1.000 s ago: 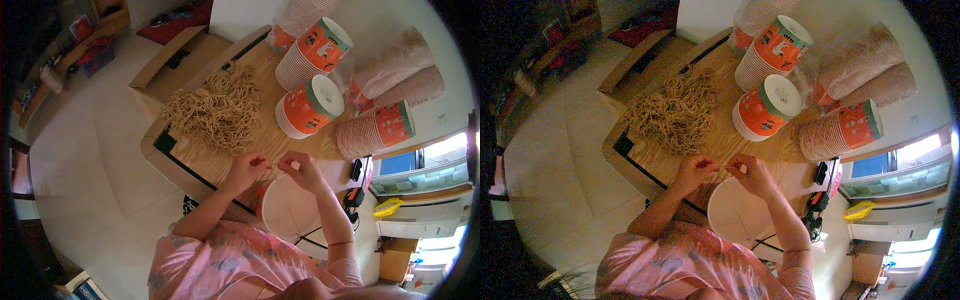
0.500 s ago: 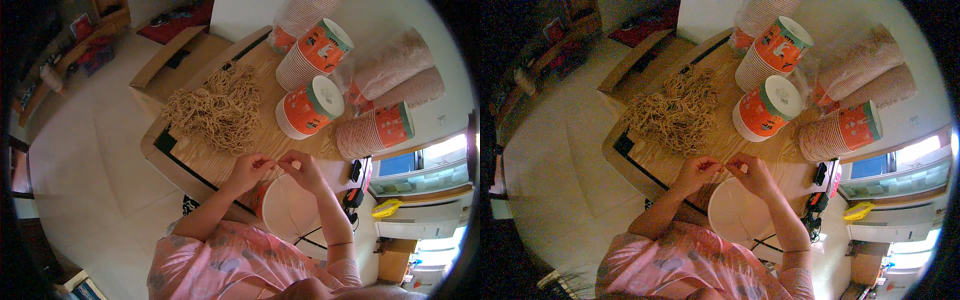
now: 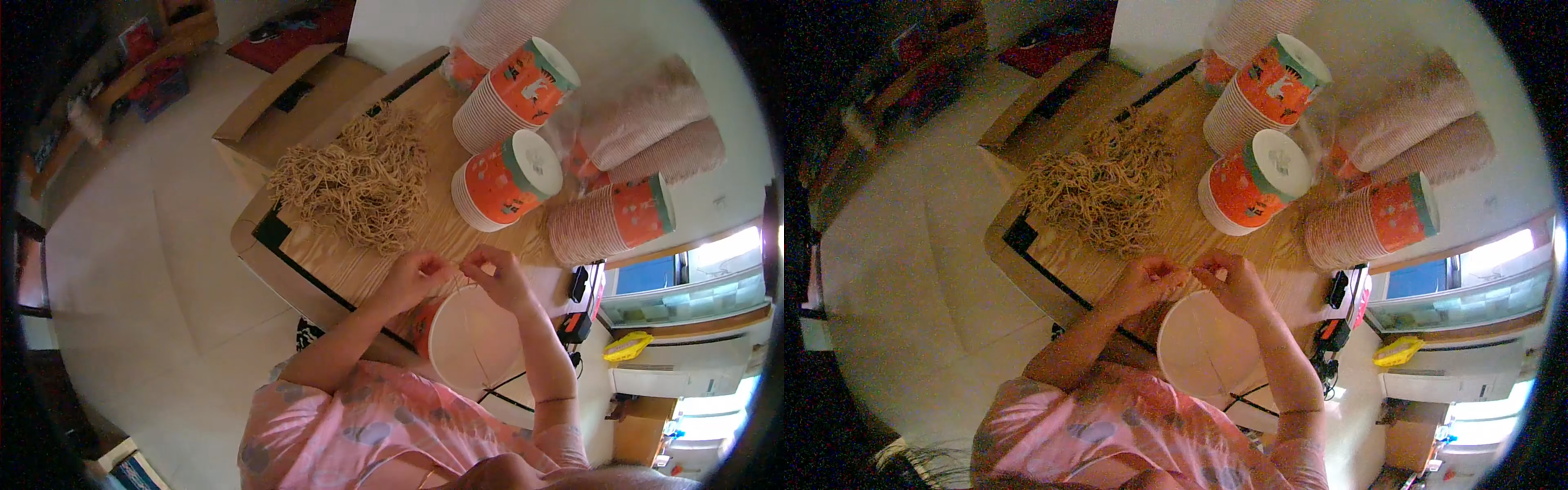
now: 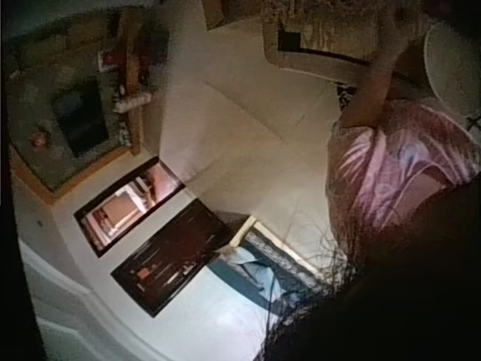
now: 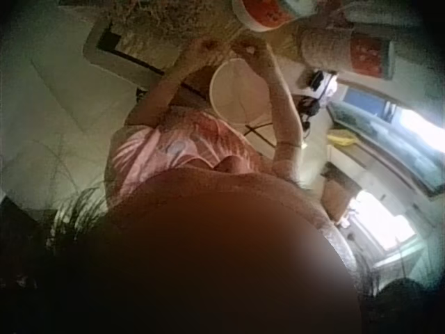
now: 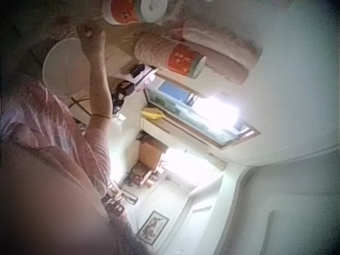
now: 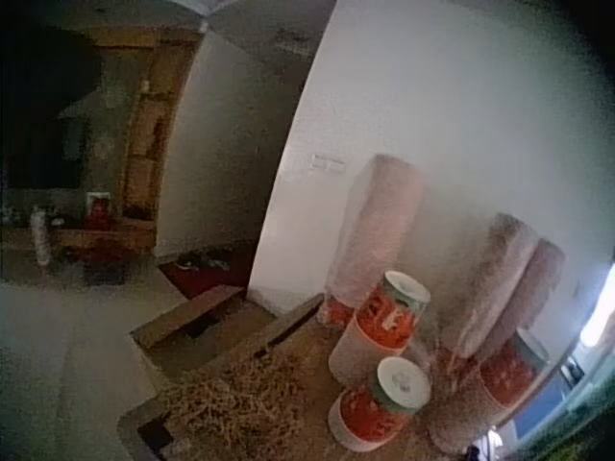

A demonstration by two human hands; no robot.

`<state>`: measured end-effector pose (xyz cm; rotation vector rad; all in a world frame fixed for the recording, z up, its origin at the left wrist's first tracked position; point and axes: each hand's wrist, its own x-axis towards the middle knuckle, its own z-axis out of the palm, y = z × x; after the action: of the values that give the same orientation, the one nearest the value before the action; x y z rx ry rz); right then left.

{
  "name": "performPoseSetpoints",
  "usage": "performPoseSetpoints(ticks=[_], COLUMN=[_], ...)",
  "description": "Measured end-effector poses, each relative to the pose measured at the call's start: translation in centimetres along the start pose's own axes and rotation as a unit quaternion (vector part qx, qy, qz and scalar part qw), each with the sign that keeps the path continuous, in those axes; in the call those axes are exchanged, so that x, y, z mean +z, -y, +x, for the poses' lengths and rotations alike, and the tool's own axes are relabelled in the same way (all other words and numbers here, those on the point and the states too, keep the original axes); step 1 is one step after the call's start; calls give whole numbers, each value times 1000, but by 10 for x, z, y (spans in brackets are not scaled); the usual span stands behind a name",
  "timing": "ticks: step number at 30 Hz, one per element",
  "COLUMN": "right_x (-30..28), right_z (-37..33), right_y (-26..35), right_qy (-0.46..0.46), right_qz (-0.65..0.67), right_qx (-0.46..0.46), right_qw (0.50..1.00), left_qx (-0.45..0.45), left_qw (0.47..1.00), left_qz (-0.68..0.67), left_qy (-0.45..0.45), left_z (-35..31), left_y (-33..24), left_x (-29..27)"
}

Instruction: Tie string to paper bowls and organize them on a table for packaging.

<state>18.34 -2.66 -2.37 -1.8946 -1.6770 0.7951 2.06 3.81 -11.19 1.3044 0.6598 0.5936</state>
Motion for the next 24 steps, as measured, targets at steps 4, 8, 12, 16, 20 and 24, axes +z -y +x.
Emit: performPoseSetpoints(ticks=[4,8,12,16,20,24], right_x=[2,0,0,-3,-9,-10], right_z=[5,10,14,15,10,6], right_y=[3,-3,-6,-9,-27,-24], right_qy=[26,39,67,120,152,173], right_qz=[27,51,57,71,134,239], right_qx=[44,-15,-8,27,124,130], right_qw=[998,998,996,990,971,947], left_qx=[13,-9,-12,-21,-49,11], left_qw=[998,1000,999,998,988,993], left_qz=[-48,-13,-43,-56,-146,-11], left_qy=[22,22,6,-6,-9,113], left_z=[1,0,-1,-6,-11,-10], left_y=[-2,-9,-8,-6,7,-10], left_x=[0,0,-2,-11,-27,-27])
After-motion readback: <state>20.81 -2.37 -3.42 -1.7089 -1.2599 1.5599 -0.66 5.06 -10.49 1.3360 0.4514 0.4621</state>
